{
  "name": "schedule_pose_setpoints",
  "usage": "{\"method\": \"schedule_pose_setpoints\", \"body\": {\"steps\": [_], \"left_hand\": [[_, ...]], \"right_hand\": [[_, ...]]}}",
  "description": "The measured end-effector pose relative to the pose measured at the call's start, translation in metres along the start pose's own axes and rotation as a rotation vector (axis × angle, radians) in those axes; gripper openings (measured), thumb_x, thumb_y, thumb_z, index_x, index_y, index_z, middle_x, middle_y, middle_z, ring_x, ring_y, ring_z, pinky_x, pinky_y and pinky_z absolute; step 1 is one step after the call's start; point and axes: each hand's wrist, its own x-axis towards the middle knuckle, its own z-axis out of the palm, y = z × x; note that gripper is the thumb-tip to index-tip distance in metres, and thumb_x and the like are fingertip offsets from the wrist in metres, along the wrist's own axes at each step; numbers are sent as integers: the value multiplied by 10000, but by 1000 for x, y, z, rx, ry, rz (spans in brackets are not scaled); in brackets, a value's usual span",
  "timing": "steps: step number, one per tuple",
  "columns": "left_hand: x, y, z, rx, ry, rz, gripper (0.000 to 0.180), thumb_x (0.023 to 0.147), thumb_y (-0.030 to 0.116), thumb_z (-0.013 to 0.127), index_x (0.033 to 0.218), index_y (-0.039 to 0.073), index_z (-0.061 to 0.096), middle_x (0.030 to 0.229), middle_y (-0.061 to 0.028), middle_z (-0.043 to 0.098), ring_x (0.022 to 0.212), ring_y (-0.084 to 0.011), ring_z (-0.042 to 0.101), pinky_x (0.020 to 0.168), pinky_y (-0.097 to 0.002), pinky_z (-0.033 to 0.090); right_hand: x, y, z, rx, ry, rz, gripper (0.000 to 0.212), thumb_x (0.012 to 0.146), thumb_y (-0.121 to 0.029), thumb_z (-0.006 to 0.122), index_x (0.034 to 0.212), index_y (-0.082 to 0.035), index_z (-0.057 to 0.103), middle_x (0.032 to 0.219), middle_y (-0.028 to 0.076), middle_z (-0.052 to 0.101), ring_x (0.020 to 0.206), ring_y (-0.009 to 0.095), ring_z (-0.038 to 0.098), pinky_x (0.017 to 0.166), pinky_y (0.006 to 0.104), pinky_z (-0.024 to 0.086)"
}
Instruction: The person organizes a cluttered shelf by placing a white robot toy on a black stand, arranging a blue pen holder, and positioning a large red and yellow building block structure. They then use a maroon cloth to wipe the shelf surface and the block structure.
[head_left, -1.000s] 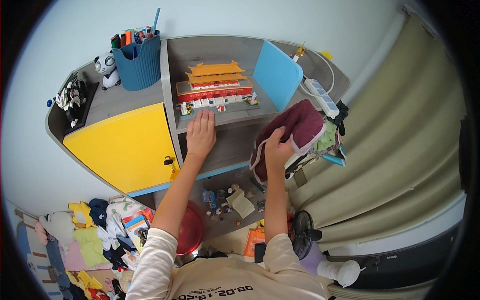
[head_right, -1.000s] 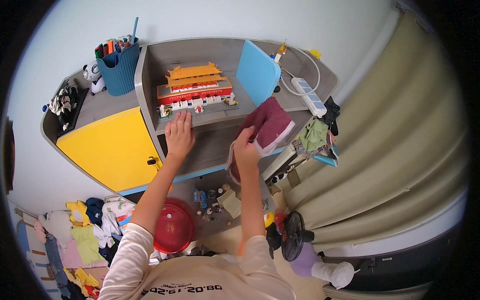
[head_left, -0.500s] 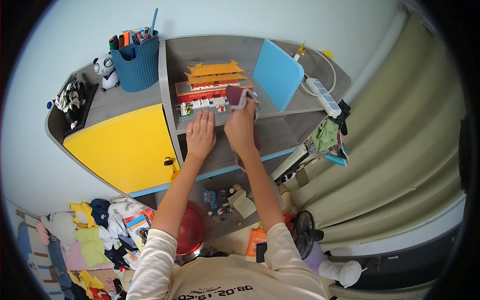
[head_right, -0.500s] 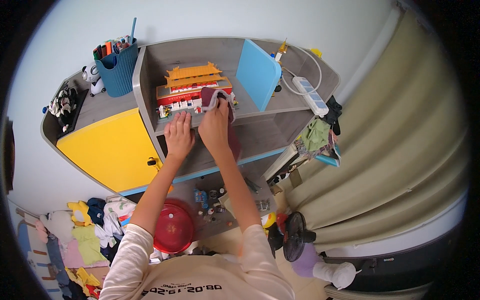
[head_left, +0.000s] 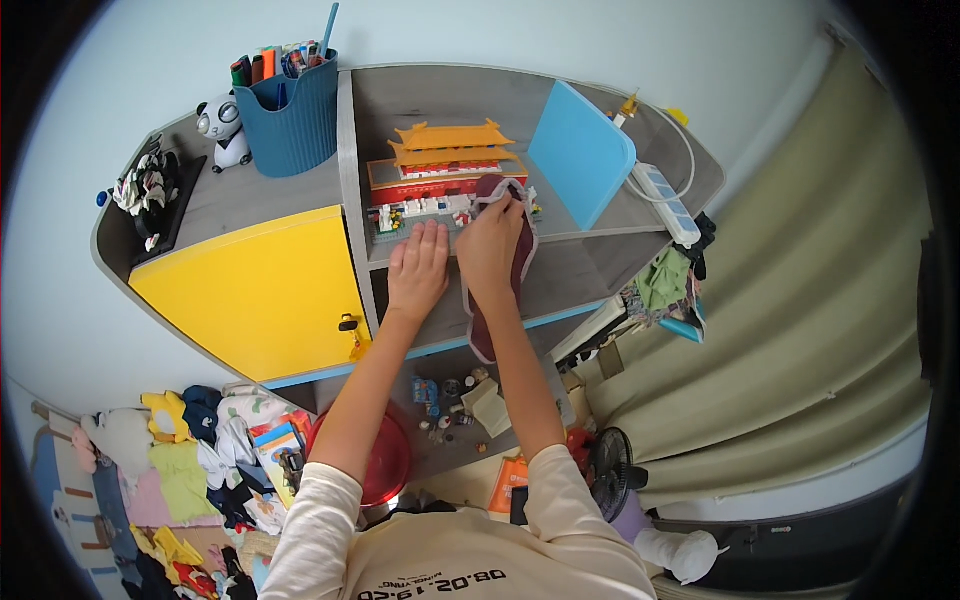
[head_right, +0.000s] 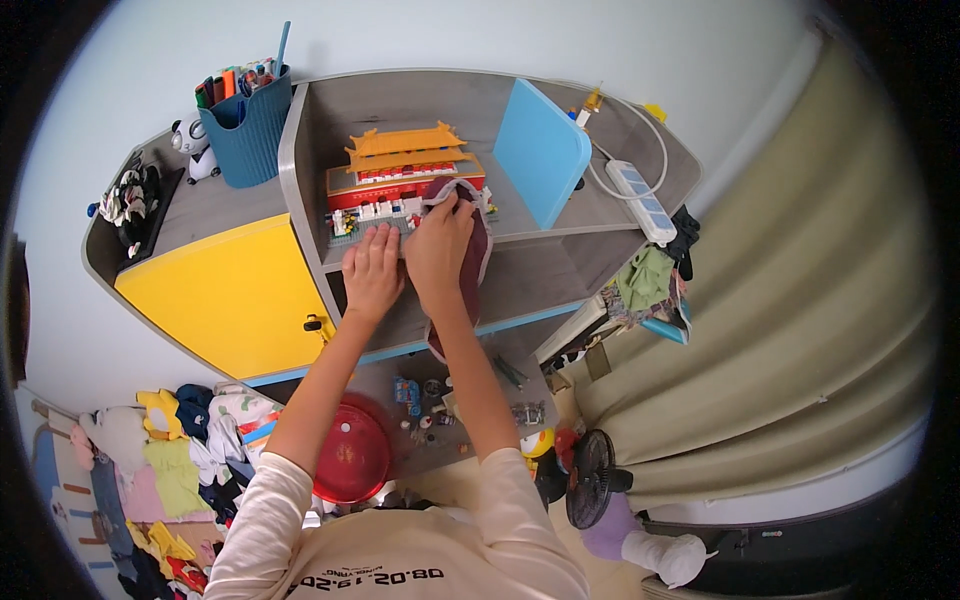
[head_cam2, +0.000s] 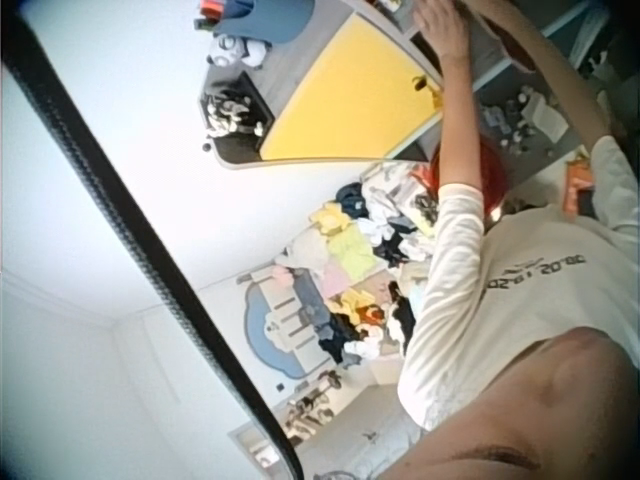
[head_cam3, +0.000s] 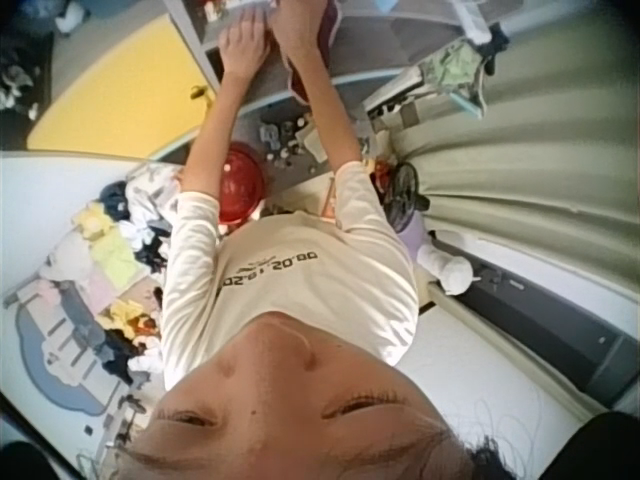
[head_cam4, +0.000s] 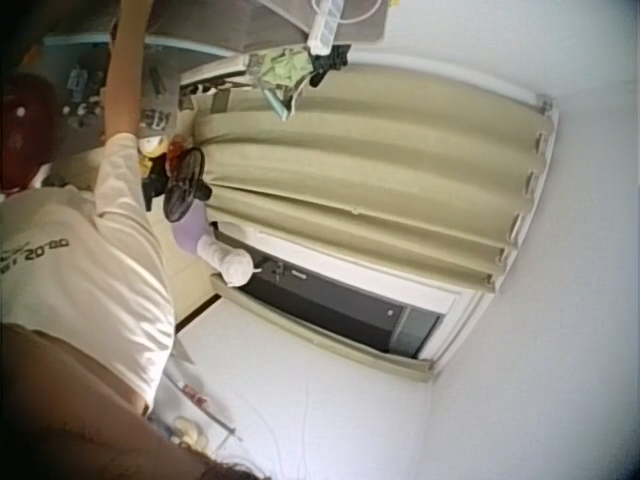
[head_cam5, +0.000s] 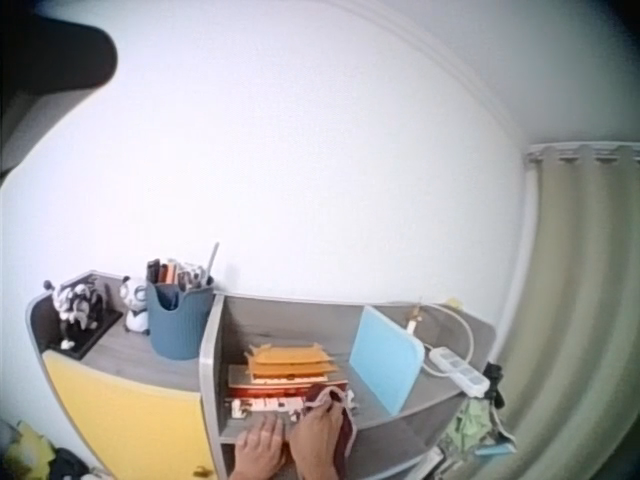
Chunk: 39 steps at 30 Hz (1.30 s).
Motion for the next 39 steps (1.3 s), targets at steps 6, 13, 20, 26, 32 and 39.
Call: {"method": "schedule_pose_setpoints", "body": {"steps": [6, 13, 20, 26, 32, 39], "left_hand": [[2, 3, -1, -49, 0, -40, 497, 705, 187, 587, 1188, 101, 503, 1198, -31, 505, 1140, -182, 445, 932, -360, 281], [3, 5, -2, -35, 20, -26, 471, 721, 192, 577, 1178, 101, 506, 1187, -32, 509, 1136, -176, 447, 931, -351, 281], [3, 5, -3, -31, -8, -38, 493, 697, 184, 583, 1176, 98, 505, 1179, -33, 508, 1123, -177, 453, 938, -352, 277], [7, 5, -7, -105, 15, -67, 487, 684, 155, 578, 1161, 86, 508, 1157, -41, 514, 1100, -192, 466, 943, -360, 284], [8, 6, -10, -131, -38, -68, 505, 679, 160, 598, 1167, 78, 500, 1171, -49, 503, 1109, -198, 459, 943, -365, 287], [6, 4, -9, -103, -44, -71, 472, 742, 197, 569, 1194, 84, 492, 1185, -44, 507, 1128, -191, 455, 947, -346, 296]], "right_hand": [[10, 2, 7, 95, 123, 201, 437, 678, 52, 540, 1077, 110, 370, 957, 287, 468, 904, 414, 453, 783, 425, 376], [10, 1, 14, -26, 138, 127, 437, 660, 31, 574, 1055, 28, 387, 940, 248, 480, 852, 415, 477, 760, 440, 378], [3, 2, 4, 57, -38, -2, 512, 640, 39, 577, 1115, 18, 385, 972, 234, 478, 910, 414, 466, 792, 453, 363], [-1, 21, 0, 628, 119, 69, 561, 681, 104, 464, 1220, 29, 329, 1120, 220, 456, 1053, 359, 464, 911, 395, 355], [-28, 37, -21, 699, 227, 134, 513, 709, 91, 447, 1206, 18, 348, 1142, 201, 431, 1073, 351, 455, 950, 383, 333], [-17, 29, -26, 288, 31, -115, 498, 668, 122, 452, 1153, 42, 374, 1039, 253, 431, 993, 437, 417, 898, 459, 337]]}}
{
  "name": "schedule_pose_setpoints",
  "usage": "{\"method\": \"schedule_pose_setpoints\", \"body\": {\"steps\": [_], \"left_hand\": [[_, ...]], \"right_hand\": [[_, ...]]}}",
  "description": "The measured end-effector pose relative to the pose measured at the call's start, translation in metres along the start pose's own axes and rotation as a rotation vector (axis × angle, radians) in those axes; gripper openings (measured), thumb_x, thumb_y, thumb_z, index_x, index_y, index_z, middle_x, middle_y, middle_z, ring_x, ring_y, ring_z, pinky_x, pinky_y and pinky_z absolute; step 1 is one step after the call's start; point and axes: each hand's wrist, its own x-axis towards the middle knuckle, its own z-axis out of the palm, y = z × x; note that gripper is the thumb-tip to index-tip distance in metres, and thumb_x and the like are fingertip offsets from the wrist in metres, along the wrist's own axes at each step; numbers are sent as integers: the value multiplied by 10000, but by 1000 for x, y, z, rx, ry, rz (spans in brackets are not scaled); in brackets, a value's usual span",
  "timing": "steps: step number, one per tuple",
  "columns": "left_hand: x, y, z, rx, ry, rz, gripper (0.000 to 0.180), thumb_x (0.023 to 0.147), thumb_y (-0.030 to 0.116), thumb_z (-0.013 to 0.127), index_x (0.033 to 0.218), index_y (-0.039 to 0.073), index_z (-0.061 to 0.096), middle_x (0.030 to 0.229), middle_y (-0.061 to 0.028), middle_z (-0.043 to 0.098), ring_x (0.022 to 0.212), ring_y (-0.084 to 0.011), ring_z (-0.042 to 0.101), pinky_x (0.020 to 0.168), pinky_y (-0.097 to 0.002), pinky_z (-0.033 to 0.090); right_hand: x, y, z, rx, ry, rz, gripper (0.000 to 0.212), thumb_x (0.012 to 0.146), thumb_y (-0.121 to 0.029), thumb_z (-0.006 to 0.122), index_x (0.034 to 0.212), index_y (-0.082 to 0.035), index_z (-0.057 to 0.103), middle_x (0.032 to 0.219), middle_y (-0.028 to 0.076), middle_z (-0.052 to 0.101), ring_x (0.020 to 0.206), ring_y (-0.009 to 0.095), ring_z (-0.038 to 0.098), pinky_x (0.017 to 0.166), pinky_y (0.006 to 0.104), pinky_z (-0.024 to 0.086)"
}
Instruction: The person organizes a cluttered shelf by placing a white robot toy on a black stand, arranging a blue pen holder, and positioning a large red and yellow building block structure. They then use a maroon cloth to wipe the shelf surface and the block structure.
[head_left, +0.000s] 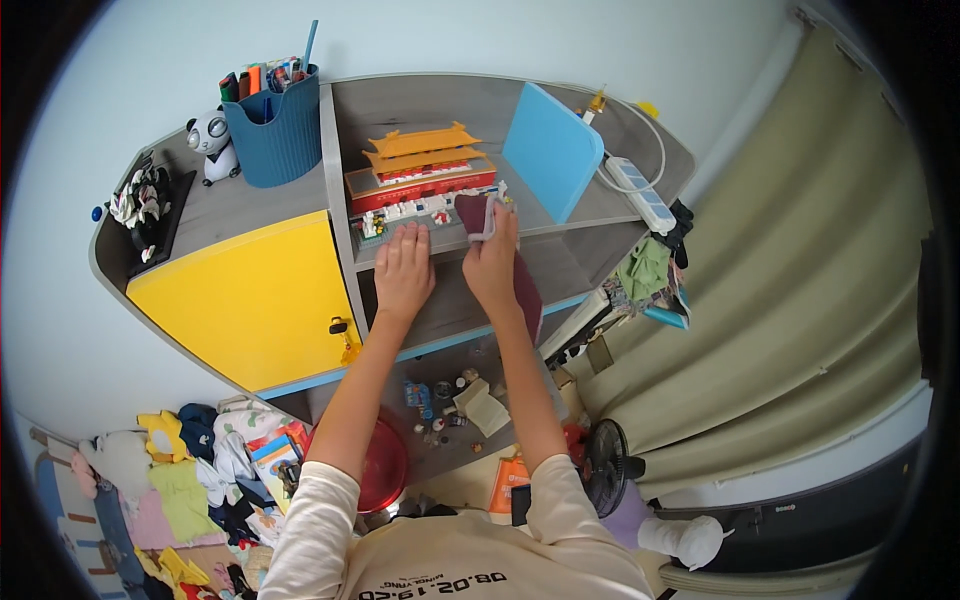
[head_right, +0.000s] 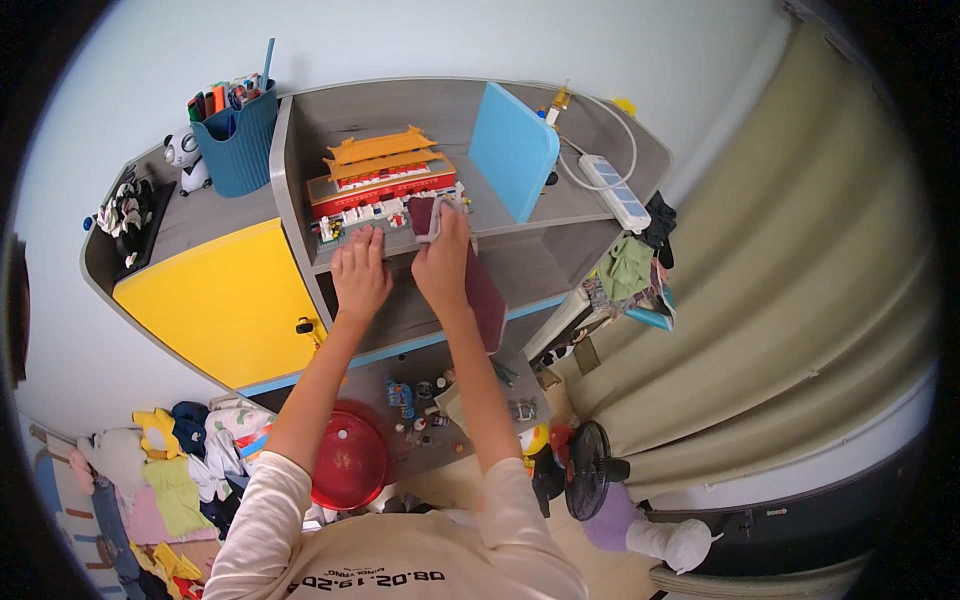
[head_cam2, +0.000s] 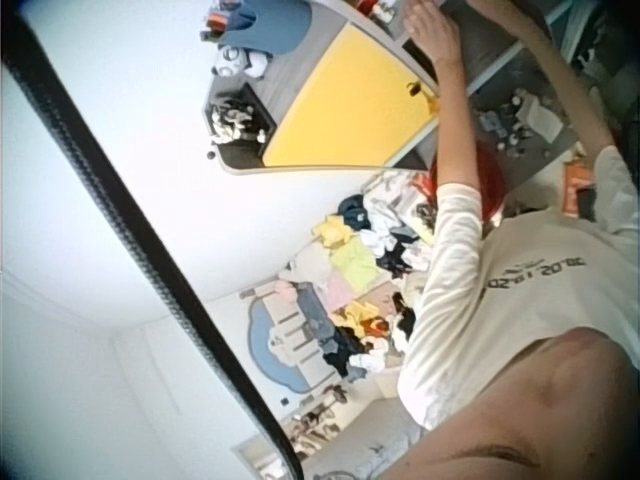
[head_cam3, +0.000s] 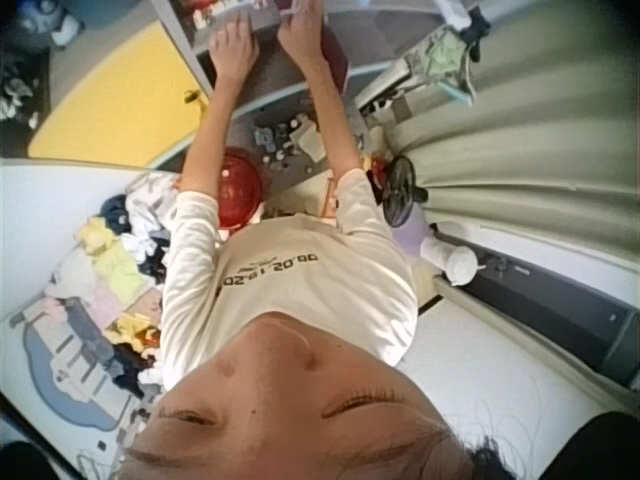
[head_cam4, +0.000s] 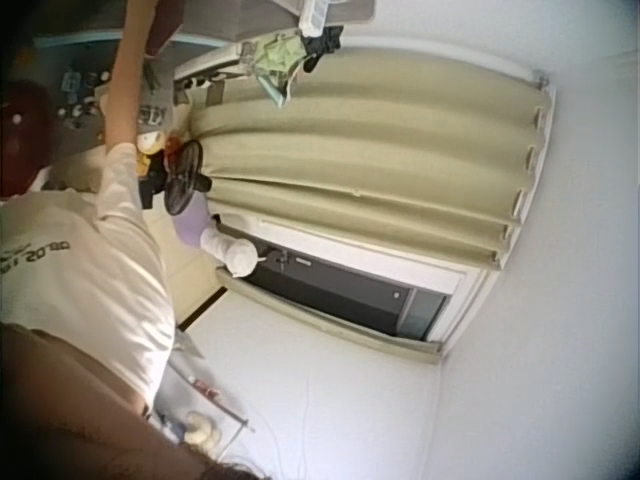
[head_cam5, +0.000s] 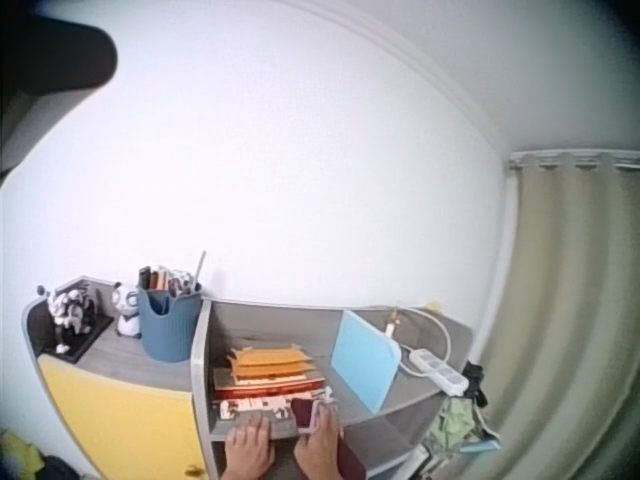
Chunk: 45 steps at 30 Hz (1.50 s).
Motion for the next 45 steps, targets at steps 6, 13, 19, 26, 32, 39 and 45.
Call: {"method": "schedule_pose_setpoints", "body": {"steps": [6, 13, 19, 26, 32, 39, 45], "left_hand": [[1, 0, -1, -1, 18, 8, 457, 746, 189, 554, 1188, 86, 502, 1194, -48, 509, 1134, -187, 453, 938, -341, 301], [-2, -3, 4, 19, 25, 33, 525, 681, 183, 592, 1189, 87, 500, 1199, -45, 498, 1147, -191, 440, 955, -368, 276], [-2, 0, 6, 38, 32, 27, 498, 696, 189, 590, 1178, 91, 511, 1187, -39, 506, 1145, -183, 441, 952, -360, 279], [-2, -3, 6, 53, 53, 33, 482, 700, 189, 587, 1167, 93, 517, 1186, -40, 508, 1142, -181, 444, 949, -354, 281], [0, 0, 6, 40, 34, 29, 483, 709, 185, 581, 1179, 99, 512, 1195, -39, 504, 1150, -179, 436, 949, -352, 283], [-3, -2, 6, 53, 34, 38, 488, 713, 177, 576, 1189, 99, 504, 1196, -37, 503, 1152, -182, 433, 948, -355, 283], [-1, 0, 4, 36, 45, 28, 481, 697, 176, 584, 1167, 97, 520, 1181, -36, 511, 1130, -178, 449, 938, -354, 289]], "right_hand": [[38, -16, 13, -79, -207, -106, 465, 636, 119, 473, 1090, 55, 396, 1012, 261, 465, 974, 450, 437, 856, 457, 360], [39, -7, 21, -81, -291, -59, 456, 632, 78, 559, 1060, 22, 411, 1016, 233, 467, 956, 421, 447, 851, 449, 360], [40, -7, 20, -96, -284, -75, 464, 628, 96, 539, 1070, 32, 416, 1009, 242, 479, 957, 417, 454, 846, 440, 364], [41, -1, 18, -12, -299, -61, 458, 628, 103, 525, 1065, 18, 420, 1001, 237, 489, 951, 424, 459, 829, 447, 375], [40, 3, 22, -70, -238, -103, 457, 621, 104, 517, 1058, 14, 420, 986, 233, 486, 939, 422, 460, 821, 448, 375], [43, 1, 21, -53, -243, -5, 433, 622, 101, 529, 1032, 8, 423, 968, 225, 502, 930, 407, 470, 812, 440, 382], [37, 2, 24, 10, -282, -5, 418, 629, 99, 530, 1021, 1, 424, 969, 214, 508, 918, 395, 473, 807, 437, 380]]}}
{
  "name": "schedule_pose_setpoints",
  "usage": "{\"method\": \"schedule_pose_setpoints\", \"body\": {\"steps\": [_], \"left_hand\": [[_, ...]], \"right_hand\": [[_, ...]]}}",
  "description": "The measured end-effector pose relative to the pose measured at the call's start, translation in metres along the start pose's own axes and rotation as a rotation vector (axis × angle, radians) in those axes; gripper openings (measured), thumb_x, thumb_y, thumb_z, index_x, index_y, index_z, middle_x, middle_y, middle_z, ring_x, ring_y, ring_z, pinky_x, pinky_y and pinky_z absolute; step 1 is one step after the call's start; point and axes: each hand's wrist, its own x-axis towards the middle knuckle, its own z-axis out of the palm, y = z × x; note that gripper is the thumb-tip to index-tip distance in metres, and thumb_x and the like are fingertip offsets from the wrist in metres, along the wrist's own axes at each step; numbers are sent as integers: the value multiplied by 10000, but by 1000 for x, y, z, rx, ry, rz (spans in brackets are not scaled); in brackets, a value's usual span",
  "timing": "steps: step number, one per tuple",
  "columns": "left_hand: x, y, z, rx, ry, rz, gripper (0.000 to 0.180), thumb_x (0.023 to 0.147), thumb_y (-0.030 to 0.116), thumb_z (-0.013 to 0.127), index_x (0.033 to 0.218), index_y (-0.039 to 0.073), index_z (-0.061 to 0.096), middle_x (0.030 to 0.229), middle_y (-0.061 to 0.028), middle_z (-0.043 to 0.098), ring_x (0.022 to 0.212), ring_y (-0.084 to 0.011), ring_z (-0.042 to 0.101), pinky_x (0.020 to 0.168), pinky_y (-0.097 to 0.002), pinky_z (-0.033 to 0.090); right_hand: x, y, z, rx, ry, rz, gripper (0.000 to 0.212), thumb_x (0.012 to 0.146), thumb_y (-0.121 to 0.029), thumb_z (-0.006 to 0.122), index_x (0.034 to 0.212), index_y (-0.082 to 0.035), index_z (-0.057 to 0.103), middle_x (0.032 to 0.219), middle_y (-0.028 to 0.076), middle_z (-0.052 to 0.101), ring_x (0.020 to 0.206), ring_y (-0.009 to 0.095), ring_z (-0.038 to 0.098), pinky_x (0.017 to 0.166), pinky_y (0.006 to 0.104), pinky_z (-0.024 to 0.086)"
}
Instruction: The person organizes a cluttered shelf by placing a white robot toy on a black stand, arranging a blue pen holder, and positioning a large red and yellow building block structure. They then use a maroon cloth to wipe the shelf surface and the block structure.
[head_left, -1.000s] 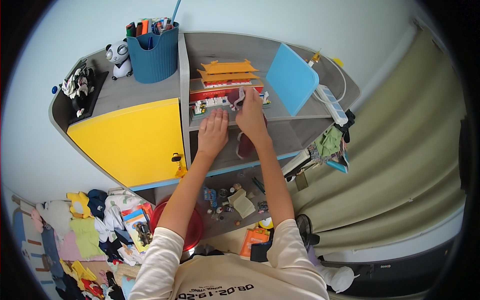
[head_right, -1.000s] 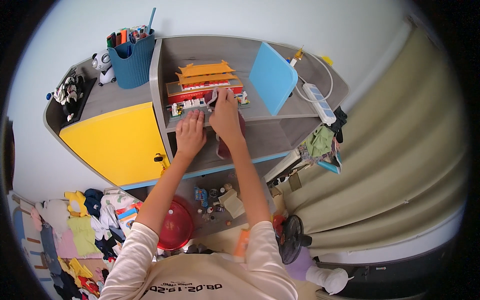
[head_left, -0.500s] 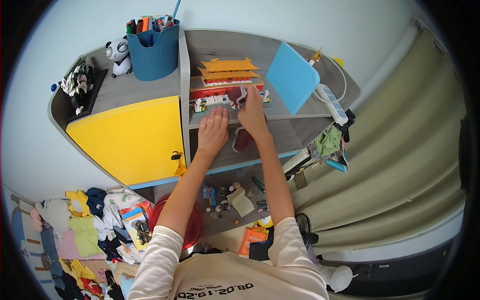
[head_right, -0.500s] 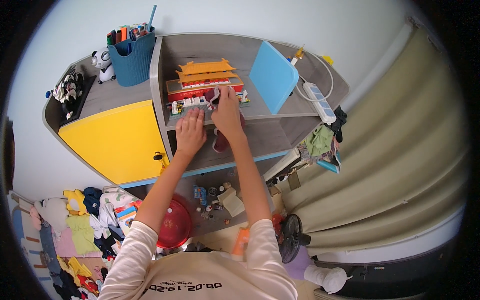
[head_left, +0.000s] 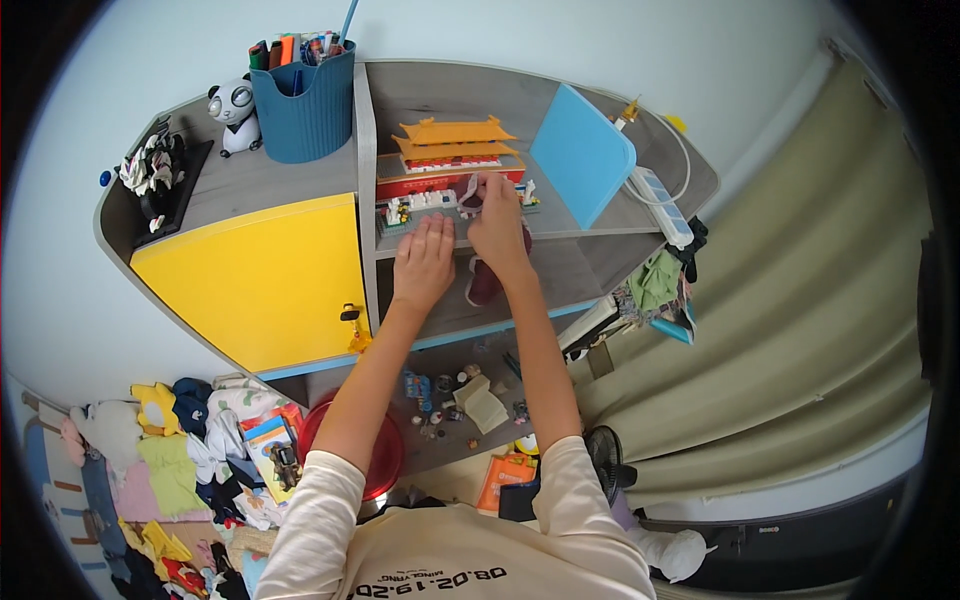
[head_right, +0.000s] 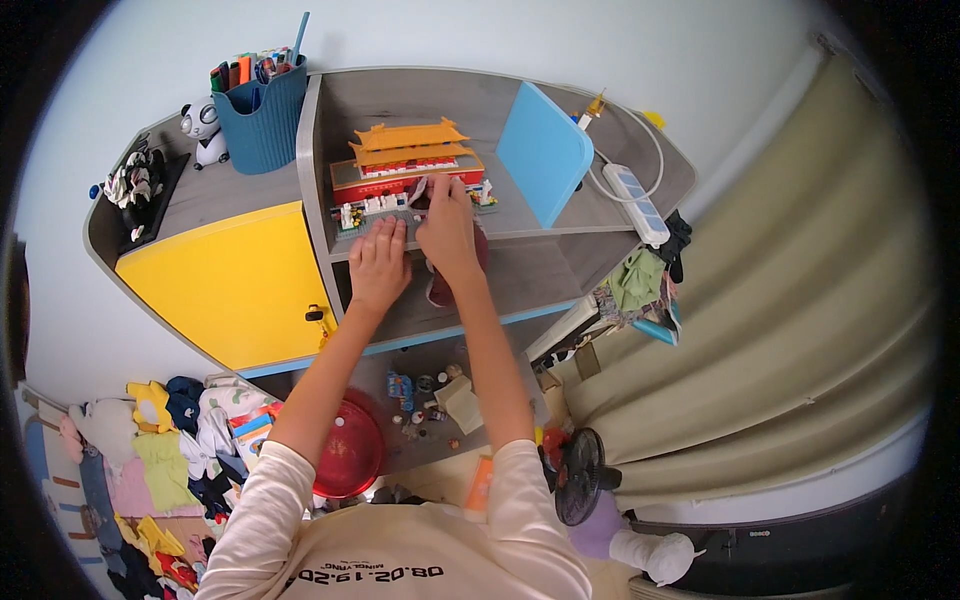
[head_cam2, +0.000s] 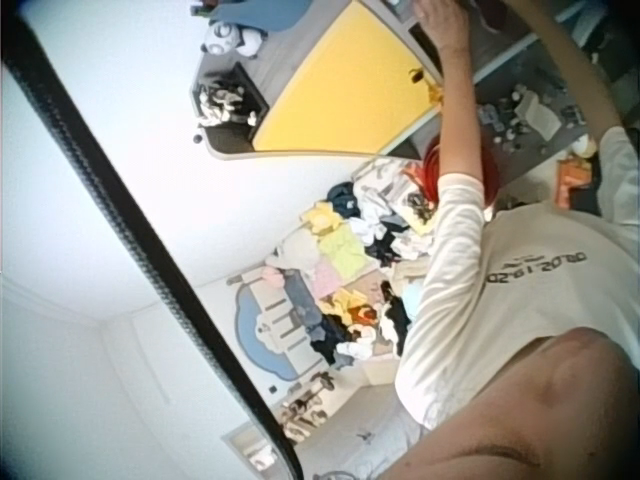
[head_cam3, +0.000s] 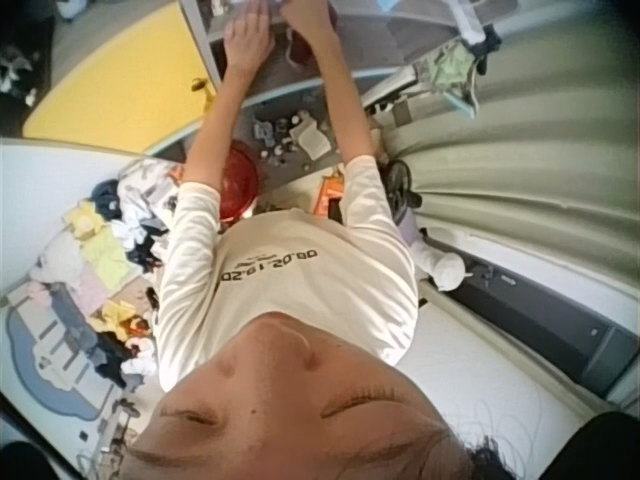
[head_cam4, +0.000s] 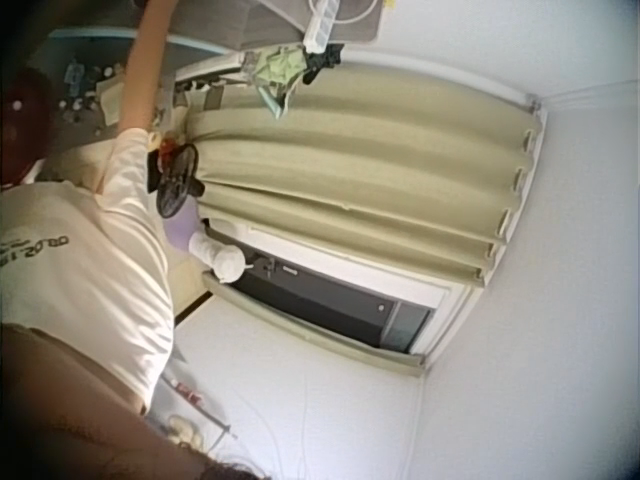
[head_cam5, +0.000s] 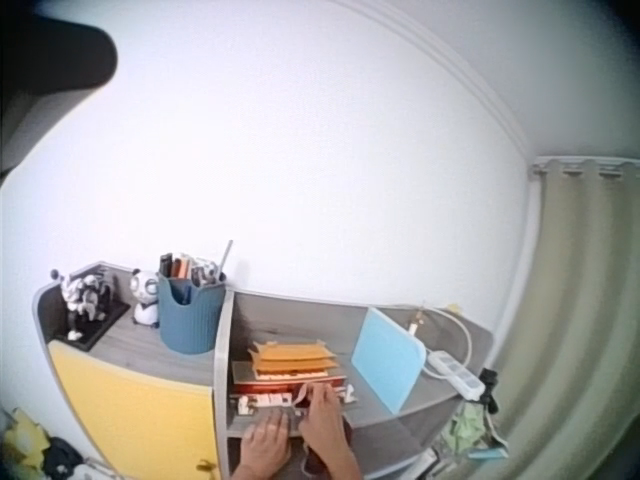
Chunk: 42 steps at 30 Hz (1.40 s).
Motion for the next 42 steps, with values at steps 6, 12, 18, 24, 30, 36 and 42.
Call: {"method": "schedule_pose_setpoints", "body": {"steps": [6, 12, 18, 24, 30, 36, 42], "left_hand": [[1, -2, 0, 12, 21, 9, 471, 694, 172, 583, 1155, 94, 527, 1175, -33, 513, 1109, -177, 460, 931, -354, 292], [2, 0, 0, -9, 23, -3, 469, 701, 172, 581, 1159, 97, 520, 1176, -34, 513, 1105, -182, 461, 929, -355, 293], [-1, -2, 2, -3, 24, -3, 477, 704, 171, 584, 1170, 100, 512, 1181, -33, 511, 1107, -183, 460, 927, -356, 293], [0, -1, 1, 29, 27, 9, 404, 769, 177, 530, 1164, 92, 523, 1179, -36, 525, 1126, -184, 453, 927, -335, 310], [-1, 1, 3, 29, 51, 11, 389, 775, 179, 530, 1156, 98, 527, 1176, -32, 525, 1127, -179, 450, 927, -338, 306], [0, 0, 1, 16, 12, -17, 395, 771, 180, 535, 1158, 102, 521, 1172, -30, 521, 1127, -178, 449, 929, -339, 302], [2, 1, 1, -6, -1, -9, 411, 756, 199, 543, 1154, 97, 519, 1171, -41, 520, 1140, -186, 442, 926, -347, 304]], "right_hand": [[0, -11, -8, -93, 25, -31, 419, 611, 178, 424, 1001, 30, 447, 957, 199, 485, 904, 368, 491, 783, 406, 410], [1, 1, -10, -5, -41, -26, 459, 611, 191, 398, 1037, 21, 419, 977, 188, 477, 976, 336, 495, 857, 369, 403], [-11, -4, -19, 509, 166, 34, 653, 628, 206, 308, 1237, -28, 273, 1115, 165, 473, 1133, 242, 457, 964, 308, 332], [-30, 2, -27, 298, 290, 69, 555, 651, 189, 325, 1169, -8, 344, 1106, 170, 477, 1083, 271, 472, 938, 328, 339], [-44, 7, -16, -142, 166, -19, 379, 709, 104, 456, 1064, -25, 433, 996, 152, 489, 997, 341, 446, 883, 430, 306], [-37, 13, -23, 128, 155, 64, 355, 712, 123, 445, 1038, -18, 445, 976, 163, 487, 961, 349, 463, 837, 410, 360], [-40, -15, -17, 312, 244, 29, 368, 680, 115, 490, 1025, -5, 450, 975, 181, 479, 942, 360, 476, 794, 400, 407]]}}
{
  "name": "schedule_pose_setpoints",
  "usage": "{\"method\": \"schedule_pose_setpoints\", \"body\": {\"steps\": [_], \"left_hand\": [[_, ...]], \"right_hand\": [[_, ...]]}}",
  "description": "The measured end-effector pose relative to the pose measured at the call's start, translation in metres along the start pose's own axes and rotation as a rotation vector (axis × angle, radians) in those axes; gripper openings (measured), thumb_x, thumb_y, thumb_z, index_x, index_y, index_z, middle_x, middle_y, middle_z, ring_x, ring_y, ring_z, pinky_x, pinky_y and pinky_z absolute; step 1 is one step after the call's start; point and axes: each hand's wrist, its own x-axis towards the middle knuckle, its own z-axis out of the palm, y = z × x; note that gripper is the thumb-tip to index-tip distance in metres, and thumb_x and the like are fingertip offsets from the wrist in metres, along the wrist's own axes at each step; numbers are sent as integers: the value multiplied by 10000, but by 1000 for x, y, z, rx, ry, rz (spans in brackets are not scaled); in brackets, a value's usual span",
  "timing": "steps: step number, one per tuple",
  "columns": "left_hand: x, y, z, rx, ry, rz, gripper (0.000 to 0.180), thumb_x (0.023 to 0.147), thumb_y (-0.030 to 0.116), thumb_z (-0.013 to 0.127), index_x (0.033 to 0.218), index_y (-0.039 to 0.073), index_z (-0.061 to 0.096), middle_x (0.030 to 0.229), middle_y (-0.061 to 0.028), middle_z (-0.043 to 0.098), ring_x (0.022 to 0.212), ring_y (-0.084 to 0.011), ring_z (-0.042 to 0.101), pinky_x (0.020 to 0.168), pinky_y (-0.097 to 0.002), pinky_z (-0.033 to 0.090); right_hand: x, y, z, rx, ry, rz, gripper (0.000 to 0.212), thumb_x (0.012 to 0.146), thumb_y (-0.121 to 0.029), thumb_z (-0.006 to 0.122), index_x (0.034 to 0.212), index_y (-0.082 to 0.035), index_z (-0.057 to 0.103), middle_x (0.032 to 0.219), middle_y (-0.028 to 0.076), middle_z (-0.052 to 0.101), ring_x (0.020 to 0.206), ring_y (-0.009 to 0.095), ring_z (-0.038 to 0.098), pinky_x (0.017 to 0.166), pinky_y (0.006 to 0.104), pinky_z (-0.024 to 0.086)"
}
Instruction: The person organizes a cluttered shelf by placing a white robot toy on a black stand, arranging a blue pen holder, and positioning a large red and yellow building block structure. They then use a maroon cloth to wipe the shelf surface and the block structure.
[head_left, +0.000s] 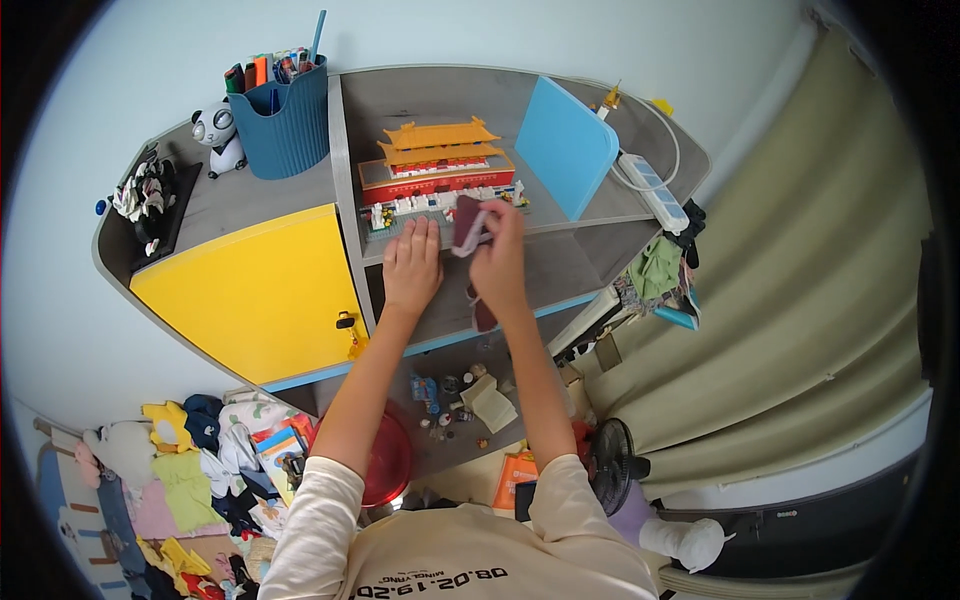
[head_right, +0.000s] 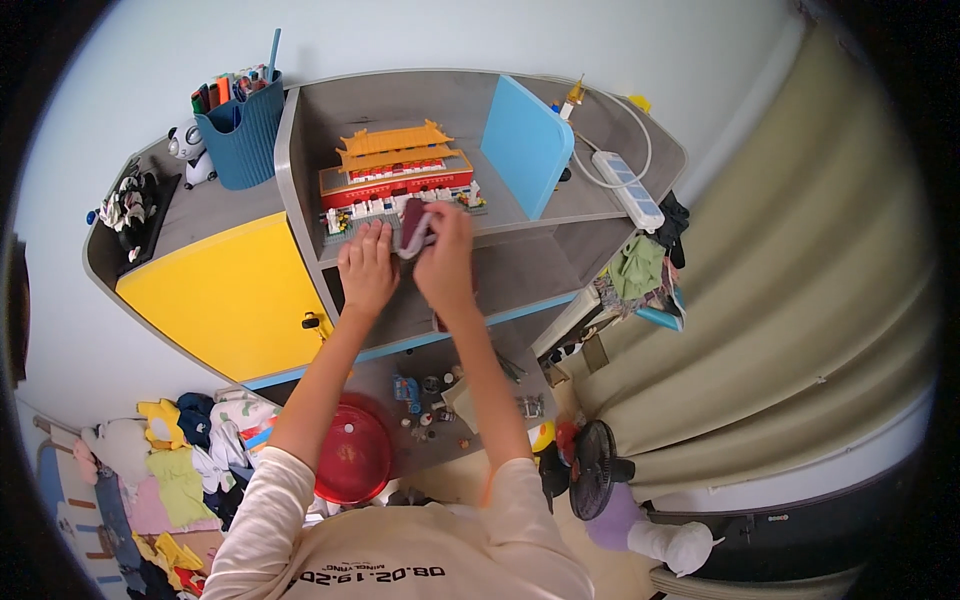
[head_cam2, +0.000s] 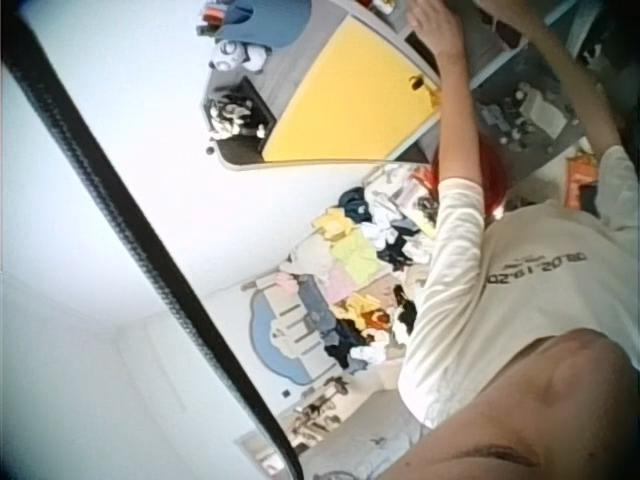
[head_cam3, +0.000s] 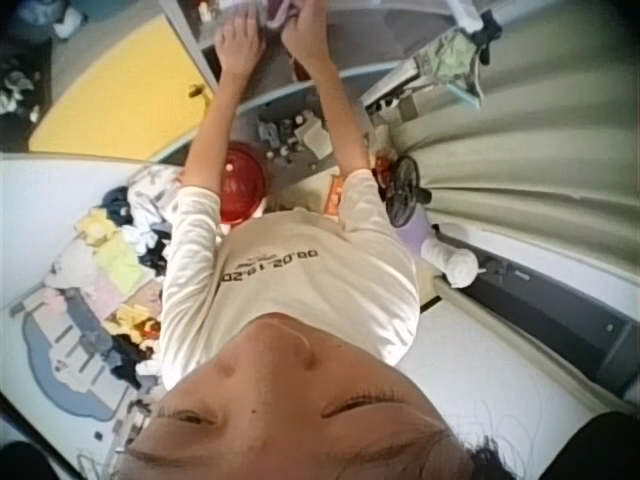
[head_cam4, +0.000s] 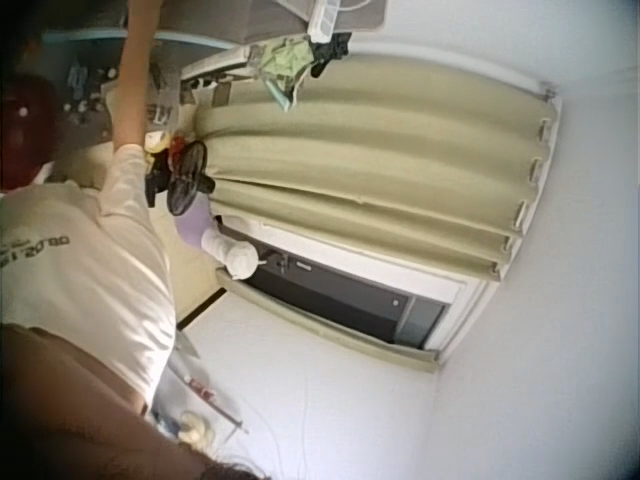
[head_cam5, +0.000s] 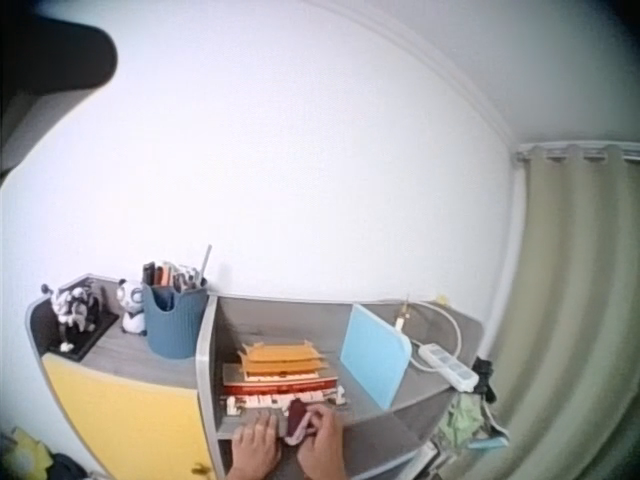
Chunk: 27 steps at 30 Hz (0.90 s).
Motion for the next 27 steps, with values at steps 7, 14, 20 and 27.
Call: {"method": "schedule_pose_setpoints", "body": {"steps": [7, 14, 20, 27], "left_hand": [[-21, -11, 16, -79, -124, 32, 430, 756, 271, 519, 1153, 106, 523, 1166, -53, 494, 1106, -218, 405, 949, -378, 280], [-29, -12, 23, -119, -70, 62, 437, 765, 228, 496, 1186, 113, 510, 1210, -66, 471, 1161, -247, 379, 1001, -392, 248], [-26, -7, 22, -205, 1, 39, 432, 774, 201, 490, 1197, 113, 505, 1227, -47, 475, 1171, -255, 375, 995, -409, 254], [-28, -11, 26, -396, -257, -197, 403, 847, 211, 455, 1235, 100, 467, 1267, -56, 464, 1195, -244, 378, 989, -344, 279]], "right_hand": [[17, -38, 49, -244, -249, 17, 422, 659, 76, 526, 1059, 5, 413, 970, 219, 461, 952, 391, 467, 846, 415, 389], [29, -38, 53, -383, -430, 14, 457, 649, 22, 581, 1068, 8, 400, 966, 247, 469, 921, 417, 466, 820, 435, 389], [36, -35, 61, -427, -466, 140, 501, 626, -20, 647, 1047, 46, 384, 998, 294, 480, 914, 448, 489, 857, 461, 391], [30, -55, 76, -495, -291, 255, 432, 656, -14, 626, 1021, 59, 406, 970, 256, 517, 919, 419, 498, 868, 453, 375]]}}
